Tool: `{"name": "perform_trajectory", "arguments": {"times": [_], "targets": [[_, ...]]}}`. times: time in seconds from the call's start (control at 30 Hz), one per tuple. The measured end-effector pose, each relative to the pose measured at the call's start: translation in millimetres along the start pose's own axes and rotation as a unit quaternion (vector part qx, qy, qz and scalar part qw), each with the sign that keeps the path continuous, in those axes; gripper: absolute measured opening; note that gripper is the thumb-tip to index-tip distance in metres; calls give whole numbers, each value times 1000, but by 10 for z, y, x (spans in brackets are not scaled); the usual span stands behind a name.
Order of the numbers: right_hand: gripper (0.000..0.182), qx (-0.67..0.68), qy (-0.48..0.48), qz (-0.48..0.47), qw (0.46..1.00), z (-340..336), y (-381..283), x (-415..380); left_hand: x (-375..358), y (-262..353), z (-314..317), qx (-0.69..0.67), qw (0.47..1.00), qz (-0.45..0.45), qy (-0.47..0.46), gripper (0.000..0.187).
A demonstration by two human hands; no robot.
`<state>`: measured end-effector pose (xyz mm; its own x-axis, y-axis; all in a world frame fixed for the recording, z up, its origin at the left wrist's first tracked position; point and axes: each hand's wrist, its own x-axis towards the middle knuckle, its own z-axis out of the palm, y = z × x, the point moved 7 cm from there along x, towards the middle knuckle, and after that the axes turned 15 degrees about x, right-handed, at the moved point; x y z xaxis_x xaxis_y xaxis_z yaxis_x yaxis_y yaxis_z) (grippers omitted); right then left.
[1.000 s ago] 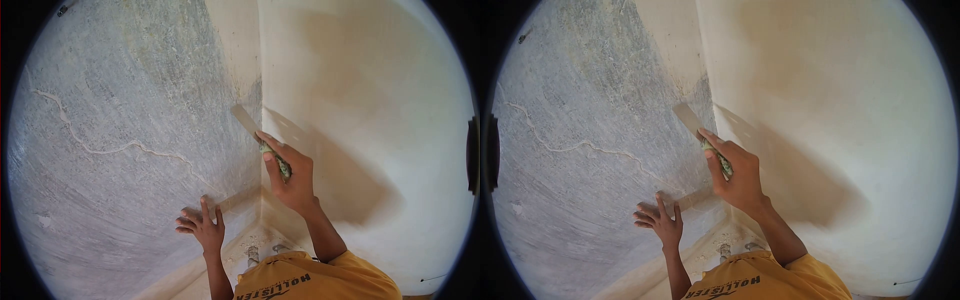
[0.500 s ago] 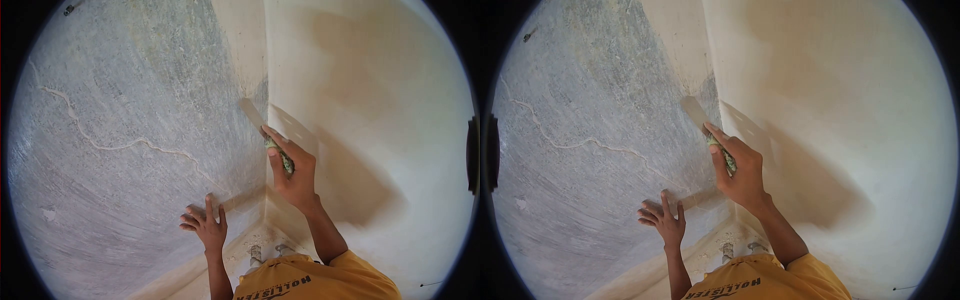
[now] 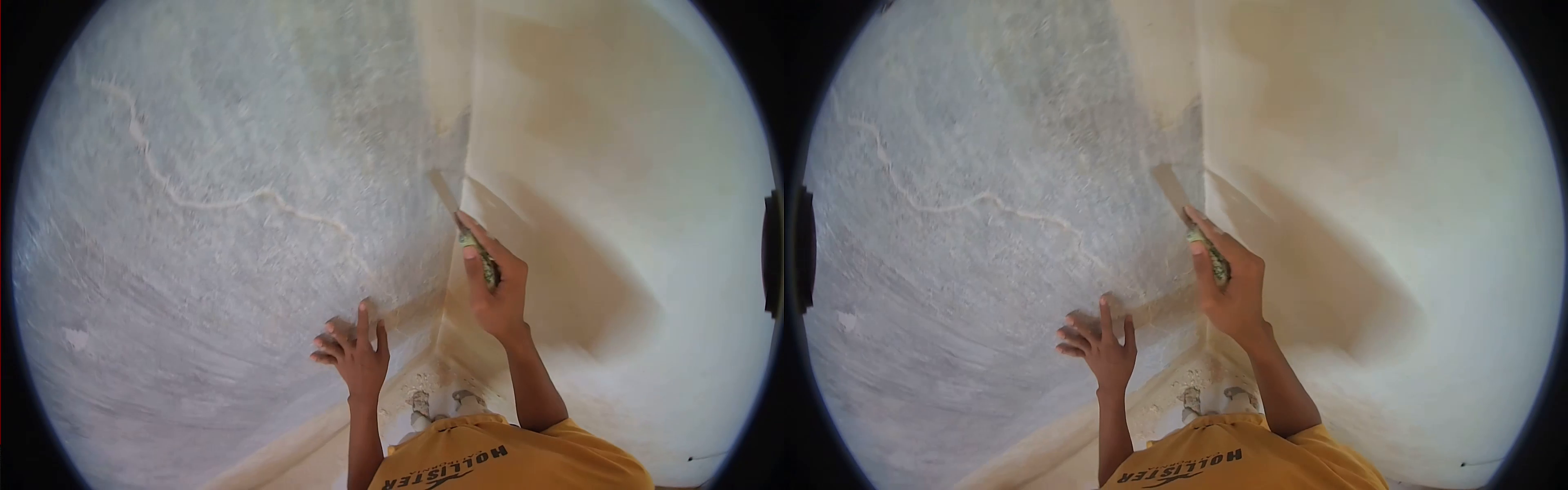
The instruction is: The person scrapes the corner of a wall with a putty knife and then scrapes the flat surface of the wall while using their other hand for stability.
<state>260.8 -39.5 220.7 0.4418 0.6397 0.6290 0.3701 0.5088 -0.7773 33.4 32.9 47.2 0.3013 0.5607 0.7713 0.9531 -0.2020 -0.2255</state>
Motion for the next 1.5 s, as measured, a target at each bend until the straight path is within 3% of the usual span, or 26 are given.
{"name": "perform_trajectory", "arguments": {"times": [0.3,0.63,1.07,1.23,1.33,1.43,1.5], "targets": [[38,-13,6,77,997,-40,126,-41,7,3,-23,15,1000,9,-4,69],[37,36,-9,-86,996,-93,70,172,-15,10,26,35,999,-3,-10,82],[42,33,-33,-179,983,-169,-128,401,-19,-5,66,43,999,-20,-23,80],[42,31,-65,-151,986,-247,-136,503,-30,-18,69,35,999,-36,-16,71],[41,25,-61,-126,990,-229,-63,429,13,11,16,64,998,-22,-11,81],[40,61,-42,-161,984,-234,-214,527,-11,4,42,60,998,-21,-17,80],[39,51,-65,-130,988,-275,-197,556,7,7,39,59,998,-23,-13,79]]}}
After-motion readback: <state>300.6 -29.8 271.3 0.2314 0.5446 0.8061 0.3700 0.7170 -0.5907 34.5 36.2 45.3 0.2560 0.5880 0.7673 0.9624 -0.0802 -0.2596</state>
